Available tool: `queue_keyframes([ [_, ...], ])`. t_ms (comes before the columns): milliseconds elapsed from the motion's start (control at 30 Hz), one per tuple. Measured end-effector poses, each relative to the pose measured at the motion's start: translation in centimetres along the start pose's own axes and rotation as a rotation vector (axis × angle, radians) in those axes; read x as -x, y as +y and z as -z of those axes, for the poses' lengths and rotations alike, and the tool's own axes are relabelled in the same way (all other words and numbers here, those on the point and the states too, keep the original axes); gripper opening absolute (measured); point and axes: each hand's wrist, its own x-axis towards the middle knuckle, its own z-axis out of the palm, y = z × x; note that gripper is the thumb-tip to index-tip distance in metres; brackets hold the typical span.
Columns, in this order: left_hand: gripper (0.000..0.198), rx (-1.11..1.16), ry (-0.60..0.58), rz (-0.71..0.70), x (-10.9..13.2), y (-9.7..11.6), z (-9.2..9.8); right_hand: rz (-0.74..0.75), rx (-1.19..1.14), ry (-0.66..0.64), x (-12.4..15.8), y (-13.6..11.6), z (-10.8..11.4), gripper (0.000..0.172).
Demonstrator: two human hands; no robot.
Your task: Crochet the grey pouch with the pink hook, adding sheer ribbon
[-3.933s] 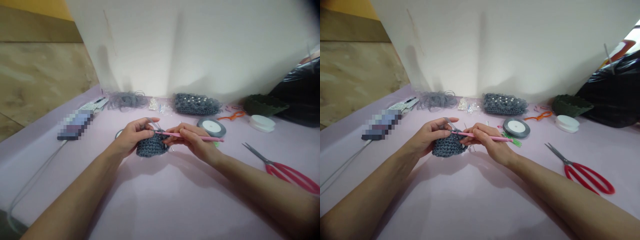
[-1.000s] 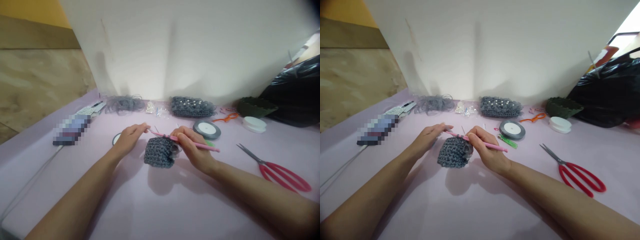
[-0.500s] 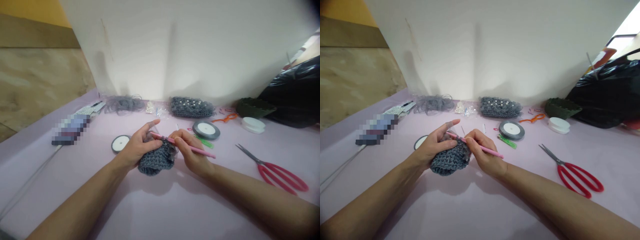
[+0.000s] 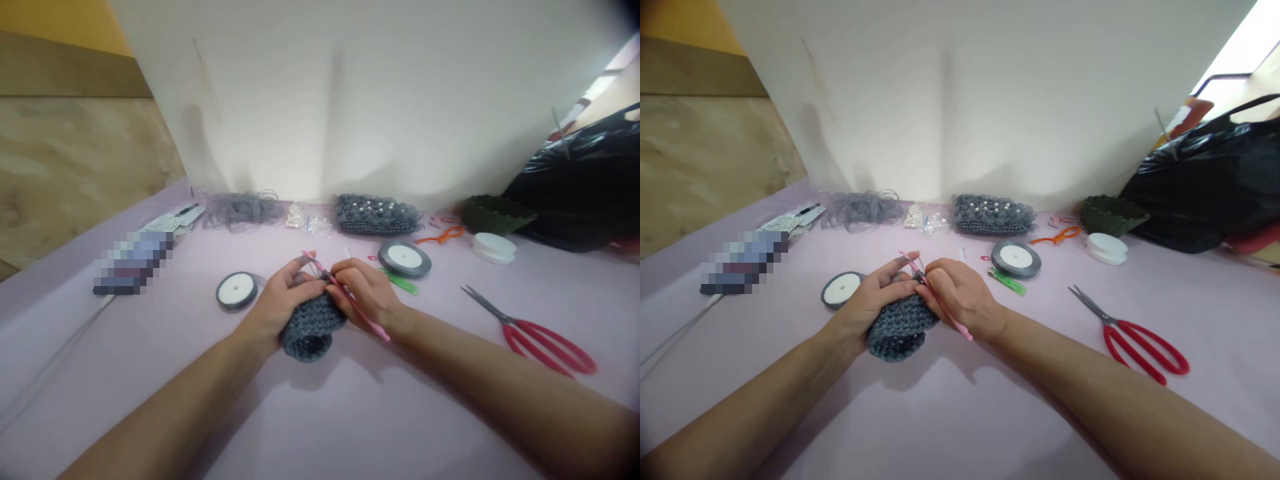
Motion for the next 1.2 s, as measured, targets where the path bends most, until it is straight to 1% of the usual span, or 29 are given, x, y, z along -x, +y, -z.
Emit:
queue_keyframes([
  [67,0.065,0.038,-0.066,0.093,-0.1,0.5,0.4,0.024,-0.072,0.023,0.1,0.2,0.1,0.008],
  [133,0.065,0.042,-0.101,0.127,-0.1,0.9,0.7,0.032,-0.125,0.025,0.1,0.4,0.2,0.007],
  [333,0.07,0.024,-0.112,0.066,-0.3,1.2,1.4,0.069,-0.201,0.005,0.0,0.4,0.6,0.003],
  [433,0.07,-0.01,-0.153,0.065,-0.3,1.4,1.8,0.024,-0.27,-0.021,0.0,0.3,0.7,0.003],
  [567,0.066,-0.061,-0.188,0.09,-0.2,1.9,2.3,-0.031,-0.349,0.0,0.1,0.2,0.6,0.003],
  [800,0.072,-0.11,-0.188,0.158,-0.4,2.8,2.9,0.053,-0.256,-0.059,0.1,0.7,0.9,0.006],
  [1033,0.071,-0.142,-0.183,0.169,-0.4,3.6,3.6,0.133,-0.139,-0.114,-0.5,1.1,1.7,0.004],
  [1200,0.069,-0.15,-0.176,0.168,-0.6,3.9,4.0,0.172,-0.069,-0.128,-0.6,1.2,1.8,0.004],
])
